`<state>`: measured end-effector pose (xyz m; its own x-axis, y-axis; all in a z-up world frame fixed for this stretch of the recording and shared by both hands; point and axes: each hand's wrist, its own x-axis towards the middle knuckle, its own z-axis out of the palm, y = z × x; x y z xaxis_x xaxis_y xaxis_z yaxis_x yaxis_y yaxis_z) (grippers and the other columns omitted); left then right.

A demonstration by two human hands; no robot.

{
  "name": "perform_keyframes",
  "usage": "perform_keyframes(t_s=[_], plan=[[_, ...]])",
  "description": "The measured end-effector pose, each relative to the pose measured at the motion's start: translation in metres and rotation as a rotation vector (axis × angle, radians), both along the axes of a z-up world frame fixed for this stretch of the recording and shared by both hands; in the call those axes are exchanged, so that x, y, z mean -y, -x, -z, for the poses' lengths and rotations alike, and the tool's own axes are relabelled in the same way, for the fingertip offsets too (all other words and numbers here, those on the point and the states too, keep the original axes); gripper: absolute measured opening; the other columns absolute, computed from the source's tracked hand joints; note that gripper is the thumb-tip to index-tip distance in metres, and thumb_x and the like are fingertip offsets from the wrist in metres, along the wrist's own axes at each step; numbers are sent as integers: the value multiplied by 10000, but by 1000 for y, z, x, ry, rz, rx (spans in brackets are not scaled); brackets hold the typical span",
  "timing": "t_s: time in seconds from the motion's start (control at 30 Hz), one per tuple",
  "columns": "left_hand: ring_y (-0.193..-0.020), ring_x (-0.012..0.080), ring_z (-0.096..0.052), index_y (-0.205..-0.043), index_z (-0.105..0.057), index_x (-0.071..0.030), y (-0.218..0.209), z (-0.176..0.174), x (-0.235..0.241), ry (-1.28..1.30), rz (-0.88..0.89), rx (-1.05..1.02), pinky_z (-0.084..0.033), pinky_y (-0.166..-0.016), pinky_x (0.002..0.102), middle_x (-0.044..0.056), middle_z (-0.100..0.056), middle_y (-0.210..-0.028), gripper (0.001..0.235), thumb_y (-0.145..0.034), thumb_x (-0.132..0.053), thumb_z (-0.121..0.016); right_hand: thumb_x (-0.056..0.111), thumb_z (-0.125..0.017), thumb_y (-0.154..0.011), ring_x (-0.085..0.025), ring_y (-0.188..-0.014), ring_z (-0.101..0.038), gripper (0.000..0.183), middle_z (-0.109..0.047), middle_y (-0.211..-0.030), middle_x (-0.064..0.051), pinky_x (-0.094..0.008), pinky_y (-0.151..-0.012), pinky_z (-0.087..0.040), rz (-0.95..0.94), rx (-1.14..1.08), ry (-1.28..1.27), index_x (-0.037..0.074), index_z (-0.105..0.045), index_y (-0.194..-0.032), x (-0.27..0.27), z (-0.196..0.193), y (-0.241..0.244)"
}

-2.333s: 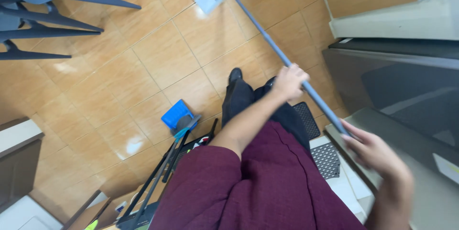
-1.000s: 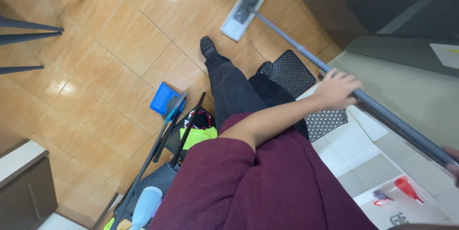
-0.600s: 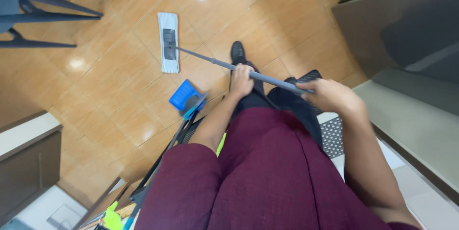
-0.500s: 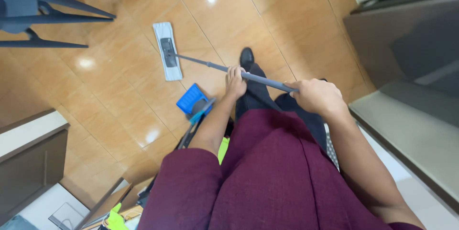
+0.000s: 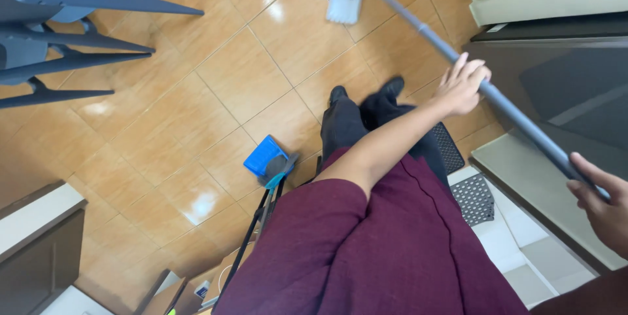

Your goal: The person mops a tiled floor using a flat mop and a spray bottle. They move around a dining area, cleaning under chairs and near a refrigerator, and periodically spray the floor with a cleaning solution.

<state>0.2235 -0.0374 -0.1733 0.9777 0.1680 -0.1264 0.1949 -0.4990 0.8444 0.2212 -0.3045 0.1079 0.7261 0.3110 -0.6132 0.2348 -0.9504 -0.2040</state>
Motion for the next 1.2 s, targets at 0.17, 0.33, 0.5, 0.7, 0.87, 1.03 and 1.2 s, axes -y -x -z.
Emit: perform_keyframes(t_s=[0.17, 0.33, 0.5, 0.7, 0.87, 1.03, 1.2], plan=[[-1478, 339, -330, -1061, -612, -250, -69, -49, -74, 89, 44, -73, -307, -1139, 613, -22, -600, -1341, 300, -792, -249, -744, 148, -702, -967, -177, -677, -663, 598, -686, -910, -110, -340, -657, -563, -86, -9, -96, 184, -617, -1557, -10, 19, -86], [-1309, 349, -496, -1040, -635, -208, -79, 26, -150, 146, -201, 310, -416, -1154, 495, 12, -664, -1173, 326, -751, -202, -787, 168, -739, -961, -191, -563, -606, 612, -699, -829, -174, -378, -566, -513, -55, -181, -46, 254, -605, -1552, -177, -15, -179], [-1170, 433, -550, -1003, -638, -132, 7, 70, -293, -130, -455, 347, -436, -1045, 558, 177, -647, -1172, 379, -689, -122, -850, 338, -714, -903, -384, -1076, -712, 546, -714, -1174, -212, -460, -922, -553, -495, -337, -12, 227, -591, -1423, -369, -6, -163], [-1414, 476, -362, -1074, -615, -162, -1, 79, -346, -155, -665, -311, -229, -1081, 739, 202, -415, -1546, 344, -821, -214, -842, 357, -542, -1008, -435, -956, -702, 578, -740, -1030, -230, -535, -851, -541, -665, -282, 121, 286, -410, -1566, -441, 3, -175], [-1451, 492, -291, -1087, -597, -235, -156, 62, -280, -192, -610, -162, -190, -1128, 685, 186, -416, -1541, 321, -841, -325, -783, 379, -566, -994, -416, -948, -716, 562, -729, -1036, -240, -504, -838, -555, -499, -188, 257, 459, -456, -1539, -386, -26, -285], [-1482, 482, -195, -1137, -564, -288, -290, -11, -283, -132, -362, -186, -76, -1195, 673, 163, -342, -1591, 357, -823, -368, -715, 377, -613, -998, -432, -925, -730, 608, -738, -1027, -267, -497, -837, -563, -287, -25, 384, 387, -492, -1594, -396, -95, -308], [-1470, 286, -444, -1039, -585, -264, -311, -72, -381, -179, -171, -76, -197, -1242, 666, -31, -651, -1260, 316, -931, -556, -641, 368, -666, -978, -370, -768, -721, 708, -705, -883, -197, -487, -724, -598, -190, 4, 264, 255, -527, -1664, -412, -72, -346]])
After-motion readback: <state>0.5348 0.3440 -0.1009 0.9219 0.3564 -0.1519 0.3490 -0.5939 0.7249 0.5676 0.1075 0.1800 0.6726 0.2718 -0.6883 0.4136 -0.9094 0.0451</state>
